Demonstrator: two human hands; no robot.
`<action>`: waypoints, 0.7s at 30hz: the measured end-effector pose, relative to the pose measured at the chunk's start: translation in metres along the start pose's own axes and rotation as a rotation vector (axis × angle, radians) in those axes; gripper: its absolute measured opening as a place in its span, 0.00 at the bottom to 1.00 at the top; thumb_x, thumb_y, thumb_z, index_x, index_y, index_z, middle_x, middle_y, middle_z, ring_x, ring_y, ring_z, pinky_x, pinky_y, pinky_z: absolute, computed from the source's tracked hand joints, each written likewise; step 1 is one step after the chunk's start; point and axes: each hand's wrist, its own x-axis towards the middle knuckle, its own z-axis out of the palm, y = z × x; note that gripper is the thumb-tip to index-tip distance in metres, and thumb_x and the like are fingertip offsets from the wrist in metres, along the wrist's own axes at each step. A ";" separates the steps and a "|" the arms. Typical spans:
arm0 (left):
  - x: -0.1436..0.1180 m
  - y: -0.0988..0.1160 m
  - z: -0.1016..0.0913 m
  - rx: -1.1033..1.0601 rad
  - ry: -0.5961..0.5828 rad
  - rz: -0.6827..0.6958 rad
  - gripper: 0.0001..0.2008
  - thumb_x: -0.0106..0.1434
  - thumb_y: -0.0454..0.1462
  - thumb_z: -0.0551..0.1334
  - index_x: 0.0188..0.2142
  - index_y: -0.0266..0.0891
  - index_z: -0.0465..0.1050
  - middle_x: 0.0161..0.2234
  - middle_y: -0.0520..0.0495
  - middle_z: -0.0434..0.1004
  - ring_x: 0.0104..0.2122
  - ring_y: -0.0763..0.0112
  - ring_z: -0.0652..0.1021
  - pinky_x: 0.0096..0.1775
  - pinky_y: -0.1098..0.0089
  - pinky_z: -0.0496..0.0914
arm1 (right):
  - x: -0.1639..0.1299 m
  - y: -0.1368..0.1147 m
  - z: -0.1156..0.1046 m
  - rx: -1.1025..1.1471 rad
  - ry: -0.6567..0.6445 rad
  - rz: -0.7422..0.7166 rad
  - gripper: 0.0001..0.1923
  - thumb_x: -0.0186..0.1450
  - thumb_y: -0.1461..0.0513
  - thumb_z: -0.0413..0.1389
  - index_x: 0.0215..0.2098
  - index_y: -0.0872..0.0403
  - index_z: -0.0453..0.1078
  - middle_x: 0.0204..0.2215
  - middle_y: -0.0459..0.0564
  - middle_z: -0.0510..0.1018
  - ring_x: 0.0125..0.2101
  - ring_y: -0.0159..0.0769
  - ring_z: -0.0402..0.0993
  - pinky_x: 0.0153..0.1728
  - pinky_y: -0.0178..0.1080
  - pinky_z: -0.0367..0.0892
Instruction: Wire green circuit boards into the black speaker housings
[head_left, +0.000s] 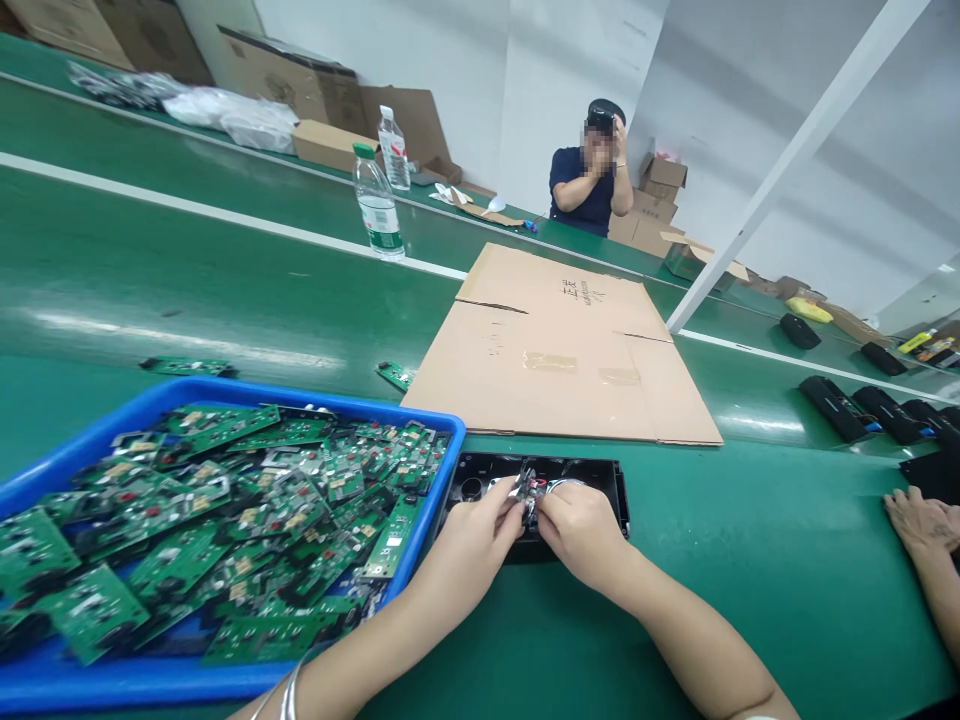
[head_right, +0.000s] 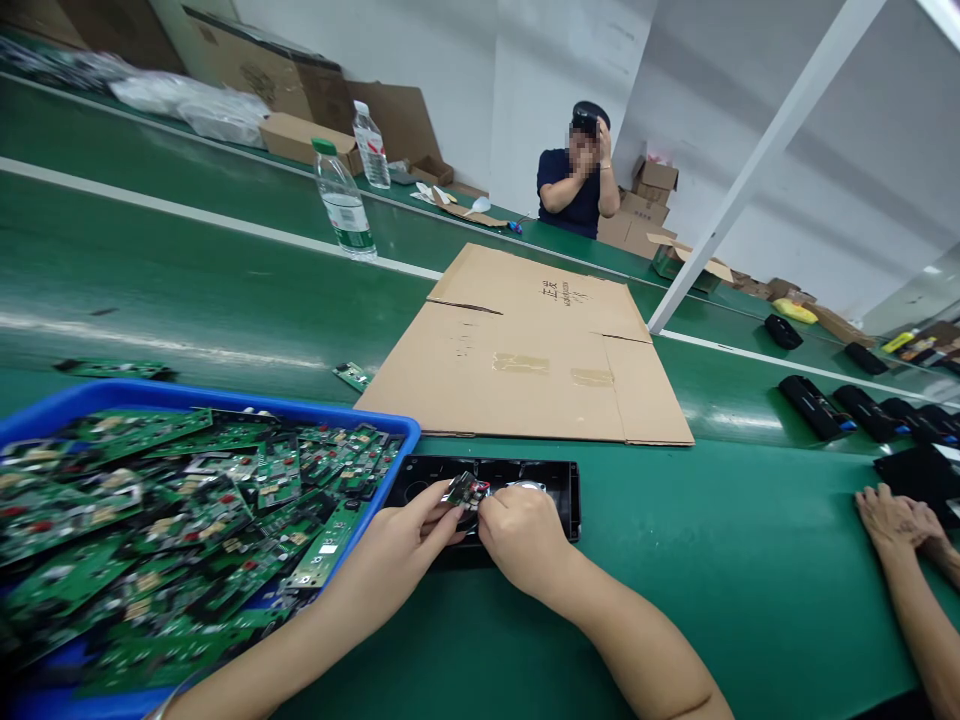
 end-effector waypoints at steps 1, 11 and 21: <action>0.000 0.000 0.001 -0.019 0.000 -0.013 0.08 0.59 0.40 0.49 0.33 0.42 0.64 0.27 0.47 0.77 0.29 0.61 0.79 0.31 0.67 0.73 | 0.000 -0.001 0.001 -0.001 0.006 0.002 0.12 0.63 0.68 0.43 0.25 0.55 0.64 0.21 0.47 0.69 0.22 0.32 0.64 0.24 0.35 0.56; -0.001 -0.003 0.002 -0.011 0.034 0.001 0.10 0.58 0.40 0.50 0.36 0.42 0.67 0.27 0.47 0.77 0.28 0.61 0.78 0.31 0.66 0.73 | -0.003 -0.003 0.006 0.045 0.012 0.066 0.11 0.63 0.67 0.46 0.25 0.55 0.65 0.21 0.48 0.72 0.22 0.32 0.67 0.23 0.34 0.58; 0.001 0.001 -0.001 -0.105 -0.006 0.003 0.09 0.57 0.41 0.51 0.33 0.42 0.66 0.28 0.48 0.77 0.29 0.62 0.79 0.32 0.66 0.75 | -0.004 0.004 0.005 0.138 0.013 0.122 0.09 0.64 0.64 0.49 0.27 0.56 0.66 0.23 0.49 0.75 0.24 0.33 0.71 0.25 0.33 0.61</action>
